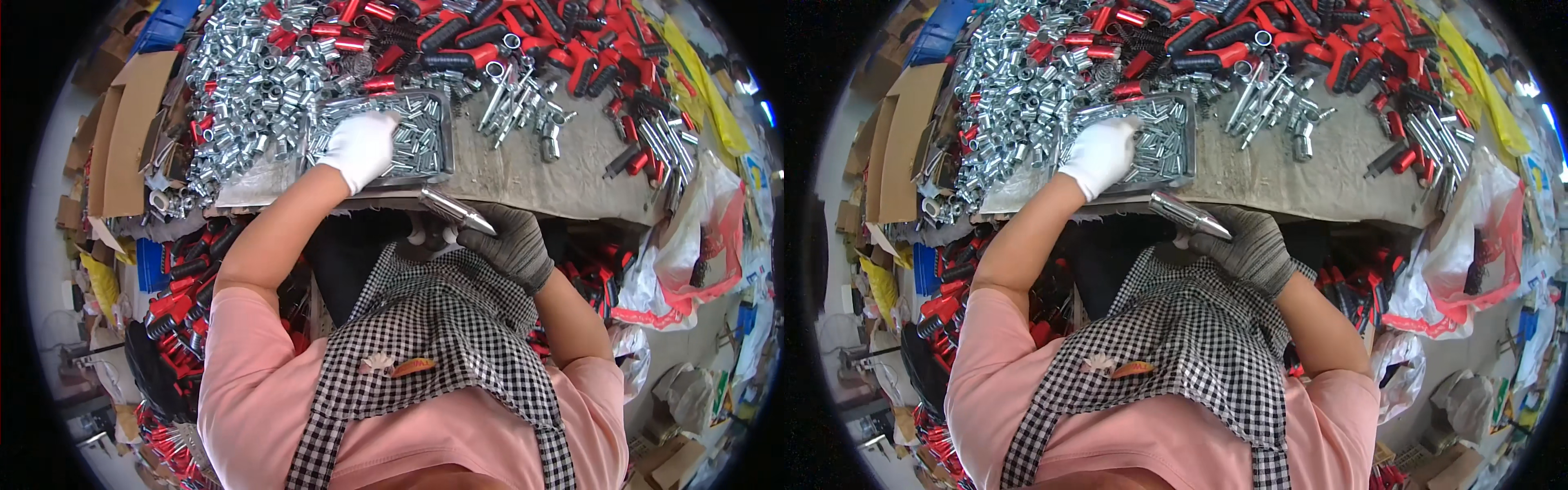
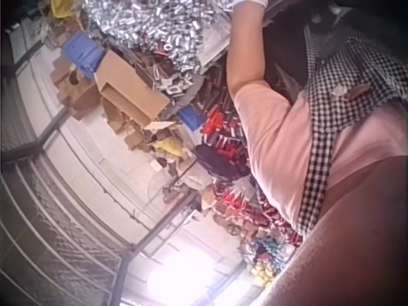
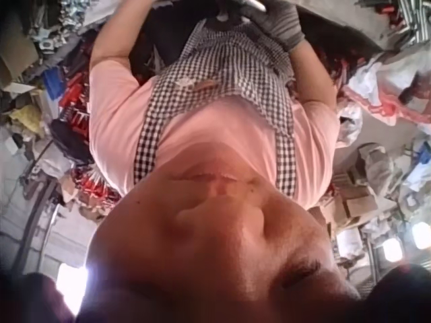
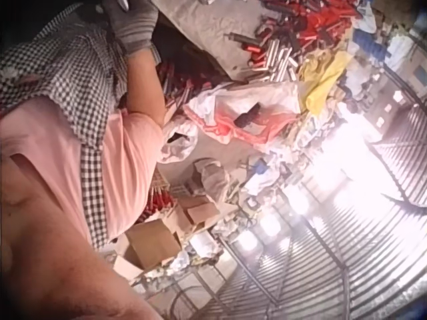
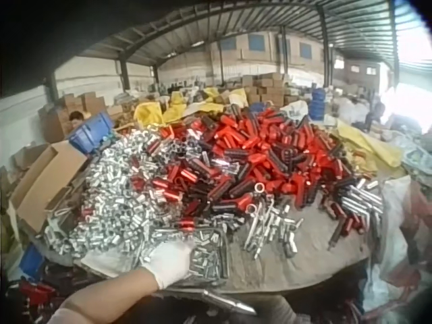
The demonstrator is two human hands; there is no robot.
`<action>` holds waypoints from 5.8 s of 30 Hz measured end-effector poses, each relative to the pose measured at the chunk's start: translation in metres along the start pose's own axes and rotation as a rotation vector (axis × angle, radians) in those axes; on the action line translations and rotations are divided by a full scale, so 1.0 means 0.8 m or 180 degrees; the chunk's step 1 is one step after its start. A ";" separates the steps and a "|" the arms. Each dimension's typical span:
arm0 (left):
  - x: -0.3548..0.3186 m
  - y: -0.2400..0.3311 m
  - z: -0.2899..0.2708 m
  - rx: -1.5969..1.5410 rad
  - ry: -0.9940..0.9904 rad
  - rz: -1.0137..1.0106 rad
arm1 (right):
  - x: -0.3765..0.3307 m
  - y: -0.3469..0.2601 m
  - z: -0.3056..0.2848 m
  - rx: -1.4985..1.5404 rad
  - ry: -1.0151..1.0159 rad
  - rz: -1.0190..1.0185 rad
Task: Assembling mechanical tools by inserting metal rods into red plastic handles at a factory workstation.
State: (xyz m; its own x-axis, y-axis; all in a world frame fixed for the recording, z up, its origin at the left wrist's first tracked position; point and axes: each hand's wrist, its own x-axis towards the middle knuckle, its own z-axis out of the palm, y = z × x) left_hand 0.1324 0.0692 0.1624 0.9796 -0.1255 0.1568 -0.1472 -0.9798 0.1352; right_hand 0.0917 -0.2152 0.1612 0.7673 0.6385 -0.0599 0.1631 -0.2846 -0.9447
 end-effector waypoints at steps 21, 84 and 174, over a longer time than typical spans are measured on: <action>-0.114 0.123 -0.054 -0.3330 0.0214 -0.0538 | -0.029 -0.033 0.026 -0.1745 0.0364 -0.0901; 0.210 -0.039 -0.047 0.1272 -0.0790 -0.0165 | -0.044 0.037 -0.033 0.2001 0.0482 0.0295; -0.106 0.025 -0.007 -0.6210 0.0000 0.0435 | -0.020 0.007 0.095 0.4164 -0.1509 0.0871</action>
State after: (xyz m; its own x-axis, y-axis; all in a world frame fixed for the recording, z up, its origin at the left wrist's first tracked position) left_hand 0.0459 0.0615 0.1576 0.9504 -0.1732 0.2583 -0.1346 0.5197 0.8437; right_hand 0.0334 -0.1724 0.1326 0.3603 0.9222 -0.1407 -0.8382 0.2538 -0.4826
